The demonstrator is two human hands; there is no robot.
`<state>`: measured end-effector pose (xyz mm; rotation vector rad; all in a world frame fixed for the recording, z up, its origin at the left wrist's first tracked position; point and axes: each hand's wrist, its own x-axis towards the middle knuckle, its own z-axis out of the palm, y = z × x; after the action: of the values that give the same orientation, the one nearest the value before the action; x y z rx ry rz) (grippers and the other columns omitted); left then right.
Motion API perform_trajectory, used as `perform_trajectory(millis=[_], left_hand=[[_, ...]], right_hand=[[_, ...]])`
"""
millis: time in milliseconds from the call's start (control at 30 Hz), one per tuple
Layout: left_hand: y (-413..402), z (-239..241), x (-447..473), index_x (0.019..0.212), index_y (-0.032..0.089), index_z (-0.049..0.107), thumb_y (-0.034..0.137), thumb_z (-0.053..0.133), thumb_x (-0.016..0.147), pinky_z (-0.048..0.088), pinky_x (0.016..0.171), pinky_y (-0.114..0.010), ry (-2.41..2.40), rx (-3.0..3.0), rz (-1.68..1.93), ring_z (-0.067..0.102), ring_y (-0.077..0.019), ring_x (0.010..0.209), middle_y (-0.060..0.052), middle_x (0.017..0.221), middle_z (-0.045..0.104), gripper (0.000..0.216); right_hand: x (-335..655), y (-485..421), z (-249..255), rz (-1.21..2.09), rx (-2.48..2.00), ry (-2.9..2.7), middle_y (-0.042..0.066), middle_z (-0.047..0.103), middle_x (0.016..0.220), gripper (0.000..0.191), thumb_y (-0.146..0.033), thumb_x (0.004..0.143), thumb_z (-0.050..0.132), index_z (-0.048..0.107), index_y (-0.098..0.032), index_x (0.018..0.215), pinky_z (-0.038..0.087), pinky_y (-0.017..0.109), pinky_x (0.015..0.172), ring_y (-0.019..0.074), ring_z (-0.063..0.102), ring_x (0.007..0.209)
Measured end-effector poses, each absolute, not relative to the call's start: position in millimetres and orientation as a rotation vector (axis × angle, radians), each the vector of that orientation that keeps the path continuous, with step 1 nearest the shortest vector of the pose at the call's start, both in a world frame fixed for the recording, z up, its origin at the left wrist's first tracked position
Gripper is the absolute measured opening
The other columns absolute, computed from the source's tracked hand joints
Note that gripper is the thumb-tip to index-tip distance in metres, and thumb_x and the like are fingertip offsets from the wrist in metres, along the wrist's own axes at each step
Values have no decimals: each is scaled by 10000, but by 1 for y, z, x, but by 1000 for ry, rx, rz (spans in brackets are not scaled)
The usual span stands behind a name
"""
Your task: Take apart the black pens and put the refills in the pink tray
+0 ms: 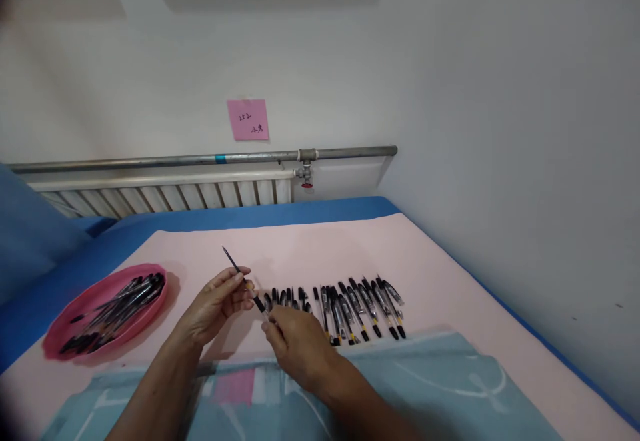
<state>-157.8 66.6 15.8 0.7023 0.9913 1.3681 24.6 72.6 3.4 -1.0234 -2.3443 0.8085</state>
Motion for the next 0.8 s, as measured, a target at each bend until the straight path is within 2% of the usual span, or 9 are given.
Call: perform_trajectory(millis=[233,433,500,600,800], left_hand=[[62,14,-146,838,119,615,307,647,700,479,580,-225,1064,897,1205,580,-116,650,-49,782,618,235],[60,16,-147,1010,163,584,375,568,748,455,666,-280,1029,988,1244,579,-171,810,-84,955,611,337],[62,12,-150,926,155,598,373,552,744,433,614,-249,1151,1056,1245,565,-137,709,-51,838,615,287],[66,-1,-151,752,146,586,273,527,723,378,533,-213,1489,1365,1017,498,-103,563,8,632,560,143],[68,-18,-136,726,180,615,171,473,706,362,596,-227,1702,1813,628,537,-140,643,-2,671,611,144]], right_hand=[[23,74,-1,830,-1030,-2294,-15,512,645,198,-271,850,407,465,-186,682,272,208,527,105,441,585],[22,79,4,894,-978,-2112,-13,515,653,187,-252,850,400,492,-179,704,313,214,560,109,460,618],[23,81,6,864,-984,-2054,-13,508,640,192,-256,845,402,490,-180,692,321,216,559,112,457,614],[26,82,9,847,-978,-2014,-10,517,642,191,-266,843,405,506,-182,704,332,215,559,114,466,621],[27,82,12,828,-995,-2023,-19,510,627,183,-253,831,424,492,-182,677,326,212,556,107,470,615]])
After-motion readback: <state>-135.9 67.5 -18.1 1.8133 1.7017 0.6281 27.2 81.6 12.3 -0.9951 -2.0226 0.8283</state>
